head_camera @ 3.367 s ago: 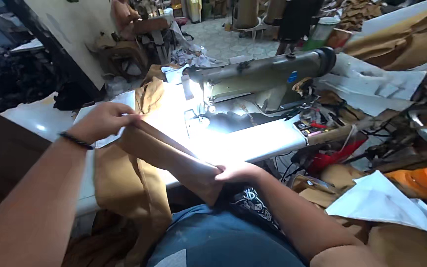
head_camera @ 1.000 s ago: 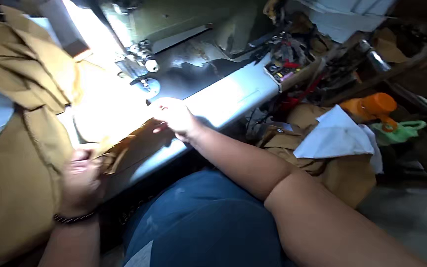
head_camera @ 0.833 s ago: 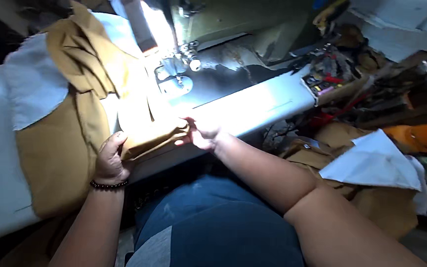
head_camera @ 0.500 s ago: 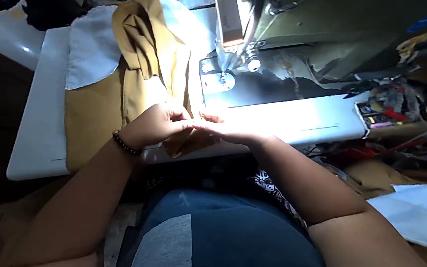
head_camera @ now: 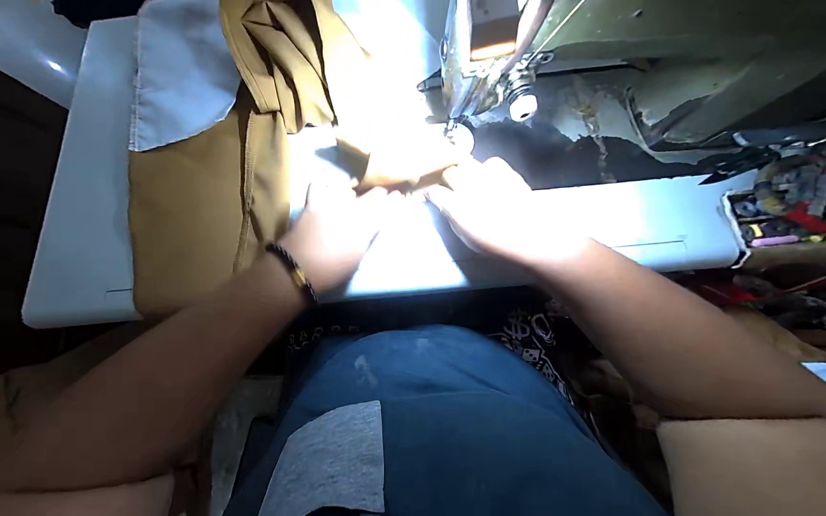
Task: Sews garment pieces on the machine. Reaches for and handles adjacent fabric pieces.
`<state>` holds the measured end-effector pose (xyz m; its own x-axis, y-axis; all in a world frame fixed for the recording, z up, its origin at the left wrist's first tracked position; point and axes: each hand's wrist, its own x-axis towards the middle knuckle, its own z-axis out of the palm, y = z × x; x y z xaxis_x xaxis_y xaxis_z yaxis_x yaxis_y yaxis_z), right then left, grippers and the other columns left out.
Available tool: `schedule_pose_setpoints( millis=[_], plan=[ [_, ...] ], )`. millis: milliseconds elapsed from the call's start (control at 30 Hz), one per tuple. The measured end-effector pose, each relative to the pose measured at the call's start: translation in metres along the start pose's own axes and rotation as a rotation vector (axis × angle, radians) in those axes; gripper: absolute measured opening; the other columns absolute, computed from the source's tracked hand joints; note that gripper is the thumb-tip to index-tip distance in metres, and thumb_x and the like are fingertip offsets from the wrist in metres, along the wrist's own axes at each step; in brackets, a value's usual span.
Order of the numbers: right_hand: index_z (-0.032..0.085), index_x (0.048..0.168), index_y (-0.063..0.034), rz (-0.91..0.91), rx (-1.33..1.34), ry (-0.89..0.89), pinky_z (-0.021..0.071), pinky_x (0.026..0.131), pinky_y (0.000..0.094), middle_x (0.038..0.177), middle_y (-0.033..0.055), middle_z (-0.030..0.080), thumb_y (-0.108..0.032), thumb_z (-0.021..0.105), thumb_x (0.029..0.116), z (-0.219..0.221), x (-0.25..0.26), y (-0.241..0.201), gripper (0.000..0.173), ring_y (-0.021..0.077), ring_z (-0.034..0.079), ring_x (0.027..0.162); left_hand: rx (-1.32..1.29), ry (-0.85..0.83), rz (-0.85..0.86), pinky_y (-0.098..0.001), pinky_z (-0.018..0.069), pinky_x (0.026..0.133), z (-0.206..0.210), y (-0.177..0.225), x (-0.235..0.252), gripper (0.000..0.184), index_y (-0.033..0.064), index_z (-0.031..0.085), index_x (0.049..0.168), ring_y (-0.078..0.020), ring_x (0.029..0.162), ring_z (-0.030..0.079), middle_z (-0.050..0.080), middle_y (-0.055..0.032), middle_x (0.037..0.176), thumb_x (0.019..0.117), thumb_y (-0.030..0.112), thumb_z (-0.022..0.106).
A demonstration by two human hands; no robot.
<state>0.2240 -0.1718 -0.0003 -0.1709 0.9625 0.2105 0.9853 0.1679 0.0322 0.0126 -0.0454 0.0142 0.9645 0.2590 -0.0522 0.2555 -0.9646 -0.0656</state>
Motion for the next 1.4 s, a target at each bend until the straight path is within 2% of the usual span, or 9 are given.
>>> schedule_pose_setpoints(
  millis=[133, 300, 433, 533, 800, 933, 1067, 1267, 1400],
  plan=[
    [0.071, 0.099, 0.0024, -0.068, 0.177, 0.059, 0.0523, 0.083, 0.0498, 0.103, 0.018, 0.067, -0.005, 0.053, 0.0991, 0.011, -0.025, -0.015, 0.02, 0.0364, 0.065, 0.098, 0.183, 0.072, 0.02, -0.0472, 0.0416, 0.094, 0.019, 0.039, -0.027, 0.051, 0.0169, 0.057, 0.148, -0.0181, 0.133, 0.055, 0.058, 0.0016, 0.149, 0.0996, 0.003, 0.048],
    [0.07, 0.131, -0.0201, -0.054, 0.267, 0.04, 0.0484, 0.075, 0.0441, 0.097, 0.0142, 0.064, -0.009, 0.051, 0.0998, 0.015, -0.038, -0.027, 0.038, 0.0328, 0.061, 0.09, -0.14, 0.186, 0.093, -0.052, 0.0477, 0.081, 0.022, 0.036, -0.015, 0.025, 0.0056, 0.069, 0.108, -0.0316, 0.099, 0.065, 0.066, -0.0123, 0.103, 0.0983, 0.021, 0.051],
    [0.073, 0.119, -0.011, -0.101, 0.238, 0.085, 0.0508, 0.077, 0.0442, 0.101, 0.0156, 0.066, -0.004, 0.055, 0.0974, 0.016, -0.043, -0.029, 0.029, 0.0345, 0.062, 0.094, -0.294, 0.145, 0.046, -0.0634, 0.0451, 0.093, 0.027, 0.033, -0.011, 0.049, 0.0049, 0.061, 0.138, -0.0411, 0.121, 0.059, 0.062, -0.0198, 0.13, 0.0935, 0.026, 0.055],
    [0.072, 0.121, -0.0052, -0.163, 0.285, 0.092, 0.0535, 0.086, 0.0434, 0.118, 0.0154, 0.069, -0.002, 0.052, 0.0976, 0.018, -0.044, -0.027, 0.031, 0.0339, 0.065, 0.105, -0.316, 0.117, 0.017, -0.07, 0.04, 0.094, 0.031, 0.035, -0.013, 0.054, 0.0095, 0.057, 0.144, -0.0399, 0.124, 0.056, 0.059, -0.0171, 0.138, 0.0951, 0.032, 0.051],
    [0.075, 0.106, -0.007, -0.139, 0.403, 0.157, 0.0498, 0.084, 0.0438, 0.1, 0.0119, 0.069, -0.023, 0.059, 0.0994, 0.028, -0.043, -0.019, 0.023, 0.0304, 0.064, 0.097, -0.438, 0.3, -0.119, -0.0633, 0.0397, 0.09, 0.038, 0.04, -0.02, 0.03, 0.0121, 0.078, 0.099, -0.0282, 0.103, 0.066, 0.071, -0.0073, 0.109, 0.1015, 0.029, 0.054],
    [0.079, 0.096, -0.0114, 0.065, 0.554, 0.149, 0.0463, 0.078, 0.0392, 0.09, 0.0079, 0.065, -0.027, 0.063, 0.0981, 0.032, -0.037, -0.022, 0.023, 0.0247, 0.06, 0.091, -0.448, 0.335, -0.143, -0.0569, 0.0438, 0.087, 0.036, 0.038, -0.016, 0.027, 0.0111, 0.078, 0.099, -0.0257, 0.092, 0.067, 0.071, -0.0073, 0.091, 0.1022, 0.026, 0.056],
    [0.078, 0.089, -0.0106, 0.208, 0.618, 0.165, 0.0438, 0.078, 0.0393, 0.085, 0.0068, 0.062, -0.027, 0.061, 0.0967, 0.034, -0.034, -0.028, 0.025, 0.0237, 0.058, 0.089, -0.324, 0.38, -0.085, -0.0551, 0.0491, 0.086, 0.037, 0.039, -0.011, 0.021, 0.0082, 0.074, 0.104, -0.0316, 0.09, 0.069, 0.073, -0.0104, 0.091, 0.1012, 0.022, 0.058],
    [0.072, 0.081, -0.0082, 0.306, 0.497, 0.179, 0.0444, 0.077, 0.0459, 0.08, 0.009, 0.061, -0.028, 0.061, 0.0924, 0.033, -0.032, -0.037, 0.025, 0.0298, 0.06, 0.089, -0.15, 0.427, 0.028, -0.0504, 0.0451, 0.08, 0.04, 0.039, -0.009, 0.021, 0.0088, 0.074, 0.099, -0.0307, 0.08, 0.065, 0.064, -0.0104, 0.076, 0.1015, 0.018, 0.056],
    [0.073, 0.097, -0.0088, 0.18, 0.418, 0.214, 0.0494, 0.079, 0.0495, 0.089, 0.0103, 0.068, -0.02, 0.062, 0.0961, 0.032, -0.033, -0.039, 0.015, 0.0318, 0.065, 0.091, -0.31, 0.303, 0.046, -0.0554, 0.048, 0.081, 0.039, 0.034, -0.01, 0.027, 0.0097, 0.074, 0.107, -0.0318, 0.09, 0.067, 0.067, -0.0107, 0.088, 0.0999, 0.03, 0.058]
  ],
)
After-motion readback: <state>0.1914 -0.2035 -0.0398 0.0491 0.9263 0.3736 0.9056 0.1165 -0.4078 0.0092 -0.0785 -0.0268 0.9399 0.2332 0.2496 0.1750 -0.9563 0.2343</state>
